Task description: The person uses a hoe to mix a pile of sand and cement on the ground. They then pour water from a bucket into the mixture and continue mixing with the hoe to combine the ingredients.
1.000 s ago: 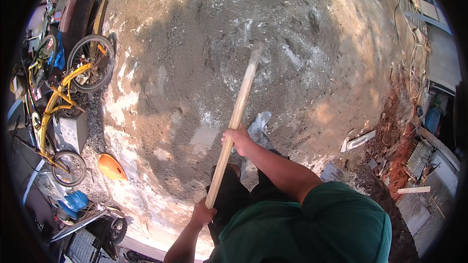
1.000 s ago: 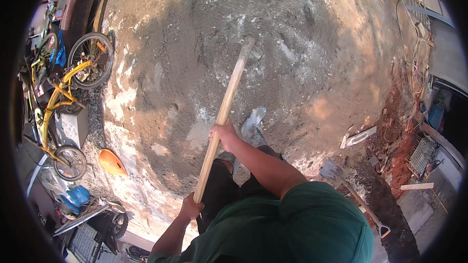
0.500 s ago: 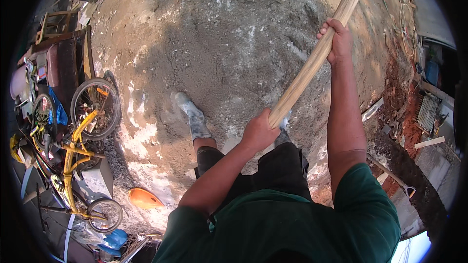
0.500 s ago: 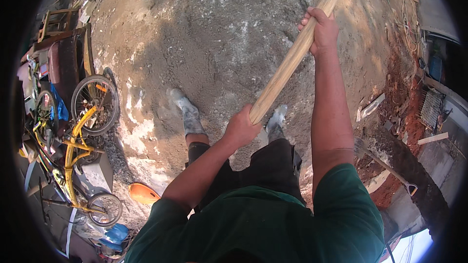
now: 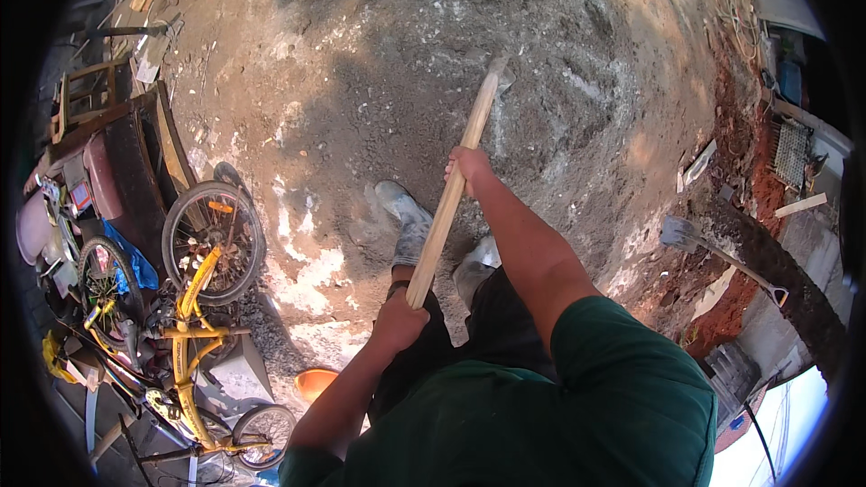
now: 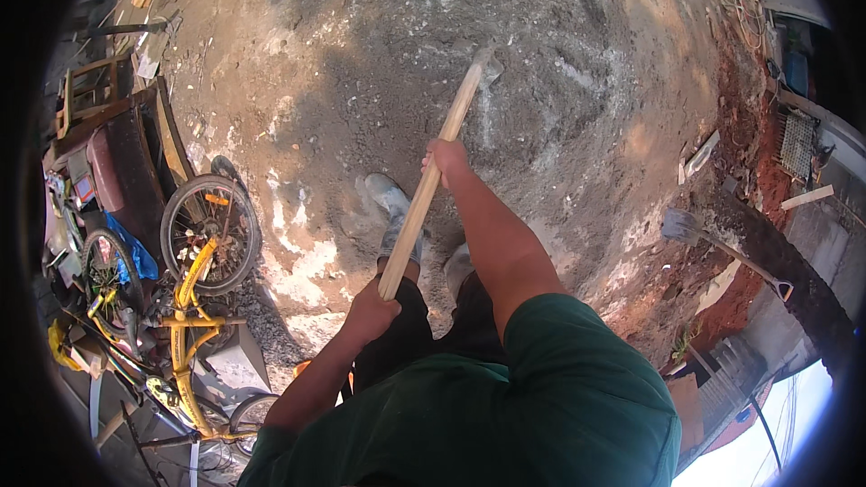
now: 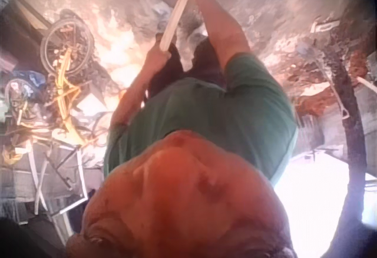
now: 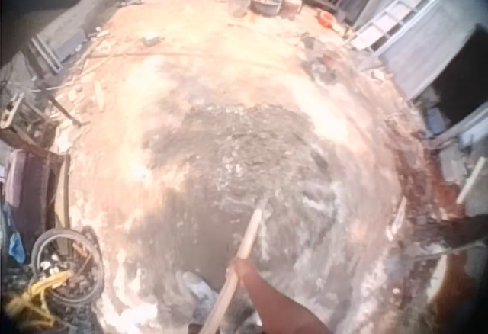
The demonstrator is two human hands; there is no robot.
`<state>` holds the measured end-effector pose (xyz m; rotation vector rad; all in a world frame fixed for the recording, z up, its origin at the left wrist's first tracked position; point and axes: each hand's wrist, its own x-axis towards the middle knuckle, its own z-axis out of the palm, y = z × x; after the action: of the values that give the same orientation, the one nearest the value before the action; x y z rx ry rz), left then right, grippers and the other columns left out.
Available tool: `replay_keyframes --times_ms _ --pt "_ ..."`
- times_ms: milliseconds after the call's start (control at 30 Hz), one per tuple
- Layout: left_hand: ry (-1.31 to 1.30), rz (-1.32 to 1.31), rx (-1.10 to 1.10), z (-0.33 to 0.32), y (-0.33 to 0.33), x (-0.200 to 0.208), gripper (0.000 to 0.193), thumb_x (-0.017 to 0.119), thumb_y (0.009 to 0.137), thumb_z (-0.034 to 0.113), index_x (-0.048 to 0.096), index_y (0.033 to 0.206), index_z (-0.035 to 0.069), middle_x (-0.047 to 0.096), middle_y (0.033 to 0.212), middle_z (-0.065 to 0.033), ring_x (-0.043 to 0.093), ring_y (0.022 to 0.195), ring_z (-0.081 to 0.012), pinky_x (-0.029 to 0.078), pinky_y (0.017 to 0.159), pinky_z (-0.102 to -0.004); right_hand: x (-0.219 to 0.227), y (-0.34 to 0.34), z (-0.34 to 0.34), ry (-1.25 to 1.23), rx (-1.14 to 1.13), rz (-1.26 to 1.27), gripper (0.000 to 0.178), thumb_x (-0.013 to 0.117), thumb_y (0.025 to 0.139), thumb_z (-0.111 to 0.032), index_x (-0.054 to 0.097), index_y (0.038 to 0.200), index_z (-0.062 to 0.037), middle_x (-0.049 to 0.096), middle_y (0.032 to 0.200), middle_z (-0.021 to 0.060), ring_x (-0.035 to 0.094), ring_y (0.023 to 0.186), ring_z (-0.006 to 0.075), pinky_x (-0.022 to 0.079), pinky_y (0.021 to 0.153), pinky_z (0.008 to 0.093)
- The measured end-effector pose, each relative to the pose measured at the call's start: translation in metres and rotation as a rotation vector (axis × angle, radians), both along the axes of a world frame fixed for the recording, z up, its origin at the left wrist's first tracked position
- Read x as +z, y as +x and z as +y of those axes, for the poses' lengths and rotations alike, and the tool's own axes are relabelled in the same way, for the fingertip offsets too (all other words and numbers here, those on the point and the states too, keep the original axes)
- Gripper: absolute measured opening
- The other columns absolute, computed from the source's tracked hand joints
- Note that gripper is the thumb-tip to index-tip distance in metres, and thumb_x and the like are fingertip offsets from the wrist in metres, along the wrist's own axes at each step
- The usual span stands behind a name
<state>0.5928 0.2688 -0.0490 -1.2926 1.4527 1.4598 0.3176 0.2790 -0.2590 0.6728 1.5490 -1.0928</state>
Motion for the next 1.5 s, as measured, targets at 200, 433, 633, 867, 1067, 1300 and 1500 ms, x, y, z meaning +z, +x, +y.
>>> replay_keyframes --times_ms 200,433,633,867,1067,1300,1500 --pt "-0.011 -0.034 -0.149 -0.023 0.015 0.037 0.048 0.067 0.075 0.021 0.056 0.116 -0.003 0.067 0.103 -0.0291 0.065 0.101 -0.0439 0.052 0.088 -0.0481 0.021 0.034 0.026 -0.106 -0.169 -0.009 0.019 0.062 0.085 -0.007 0.048 0.096 -0.0001 0.055 0.076 0.0117 0.059 0.059 0.0236 0.055 0.051 0.0402" --pt "-0.093 -0.106 -0.486 -0.036 0.097 0.106 0.042 0.069 0.075 0.019 0.058 0.111 0.0 0.067 0.094 -0.0292 0.066 0.095 -0.0453 0.053 0.082 -0.0497 0.105 0.133 0.069 -0.16 -0.463 -0.135 0.028 0.061 0.083 -0.002 0.042 0.104 -0.0046 0.054 0.079 0.0114 0.06 0.063 0.0246 0.056 0.055 0.0432" --pt "-0.325 0.158 -0.654 -0.062 -0.005 0.064 0.036 0.071 0.076 0.02 0.057 0.104 0.002 0.068 0.088 -0.0273 0.066 0.09 -0.0457 0.053 0.079 -0.0522 0.149 0.011 0.089 -0.304 -0.8 0.105 0.03 0.059 0.083 -0.001 0.04 0.105 -0.0061 0.052 0.08 0.0109 0.057 0.064 0.0229 0.054 0.055 0.0417" --pt "-0.203 0.428 -0.592 -0.031 -0.194 -0.015 0.042 0.066 0.079 0.019 0.054 0.114 -0.002 0.067 0.093 -0.0291 0.066 0.091 -0.0463 0.051 0.081 -0.0525 0.15 -0.205 0.103 -0.063 -0.609 0.699 0.038 0.06 0.082 0.001 0.036 0.111 -0.0051 0.053 0.082 0.0121 0.058 0.058 0.0204 0.053 0.047 0.0355" --pt "0.002 0.328 -0.557 -0.132 -0.226 -0.053 0.043 0.064 0.079 0.021 0.053 0.112 -0.005 0.067 0.095 -0.0305 0.067 0.093 -0.0463 0.052 0.082 -0.0521 0.029 -0.211 0.02 0.175 -0.441 0.441 0.03 0.061 0.081 0.001 0.043 0.105 0.0042 0.054 0.075 0.0145 0.059 0.056 0.0244 0.054 0.046 0.0402" --pt "-0.043 0.139 -0.902 -0.334 -0.165 -0.01 0.041 0.062 0.081 0.023 0.053 0.11 -0.006 0.067 0.094 -0.0312 0.067 0.091 -0.0472 0.053 0.083 -0.0527 -0.024 -0.063 -0.12 0.273 -0.64 0.118 0.019 0.059 0.081 0.001 0.047 0.095 -0.0012 0.054 0.071 0.012 0.058 0.053 0.0247 0.052 0.046 0.0399" --pt "0.007 0.016 -0.875 -0.449 -0.099 0.057 0.048 0.068 0.076 0.02 0.053 0.117 -0.001 0.068 0.093 -0.0273 0.066 0.094 -0.0464 0.054 0.082 -0.0496 0.054 0.022 -0.242 0.074 -0.786 0.066 0.043 0.06 0.081 0.005 0.032 0.11 -0.0089 0.052 0.081 0.0122 0.059 0.056 0.0237 0.053 0.045 0.0411"
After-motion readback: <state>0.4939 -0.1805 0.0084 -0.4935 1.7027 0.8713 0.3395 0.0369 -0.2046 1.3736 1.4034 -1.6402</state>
